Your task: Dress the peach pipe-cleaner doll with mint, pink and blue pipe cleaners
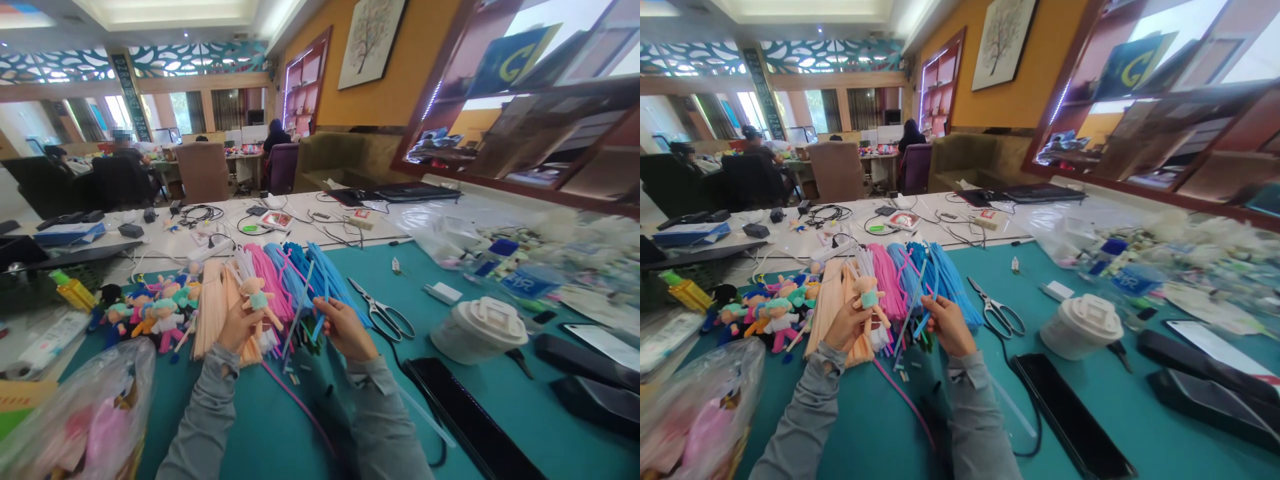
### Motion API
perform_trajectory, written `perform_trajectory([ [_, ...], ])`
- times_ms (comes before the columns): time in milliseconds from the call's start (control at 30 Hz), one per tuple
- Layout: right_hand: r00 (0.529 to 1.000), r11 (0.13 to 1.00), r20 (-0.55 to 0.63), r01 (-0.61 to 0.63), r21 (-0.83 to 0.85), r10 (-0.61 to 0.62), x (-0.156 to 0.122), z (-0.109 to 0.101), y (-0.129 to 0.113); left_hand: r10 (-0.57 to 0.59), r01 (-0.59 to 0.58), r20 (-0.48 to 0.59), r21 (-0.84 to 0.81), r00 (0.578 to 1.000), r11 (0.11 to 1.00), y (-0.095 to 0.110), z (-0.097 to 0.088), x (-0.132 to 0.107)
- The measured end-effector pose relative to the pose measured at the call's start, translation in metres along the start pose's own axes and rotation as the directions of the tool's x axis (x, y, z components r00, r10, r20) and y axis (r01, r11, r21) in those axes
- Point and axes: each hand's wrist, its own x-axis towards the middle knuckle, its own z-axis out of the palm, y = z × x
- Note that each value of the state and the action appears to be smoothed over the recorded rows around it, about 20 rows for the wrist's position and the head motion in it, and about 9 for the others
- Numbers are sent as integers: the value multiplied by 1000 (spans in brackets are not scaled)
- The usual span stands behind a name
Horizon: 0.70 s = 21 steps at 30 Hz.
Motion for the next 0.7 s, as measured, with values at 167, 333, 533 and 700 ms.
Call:
perform_trajectory([
  [167, 990, 980, 138, -65, 186, 39, -6, 25, -8, 37, -37, -15, 3, 999, 999, 1, 4, -1],
  [333, 977, 966, 211, -91, 243, 38, -1, 49, -11, 65, -65, 0, 8, 998, 998, 6, 7, -4],
  [533, 978, 965, 210, -45, 258, -11, 4, 62, -12, 40, -39, -51, 14, 998, 999, 11, 13, -5],
  [700, 976, 966, 214, -31, 257, -25, 5, 62, -7, 22, -21, -59, 23, 998, 1000, 10, 15, -4],
])
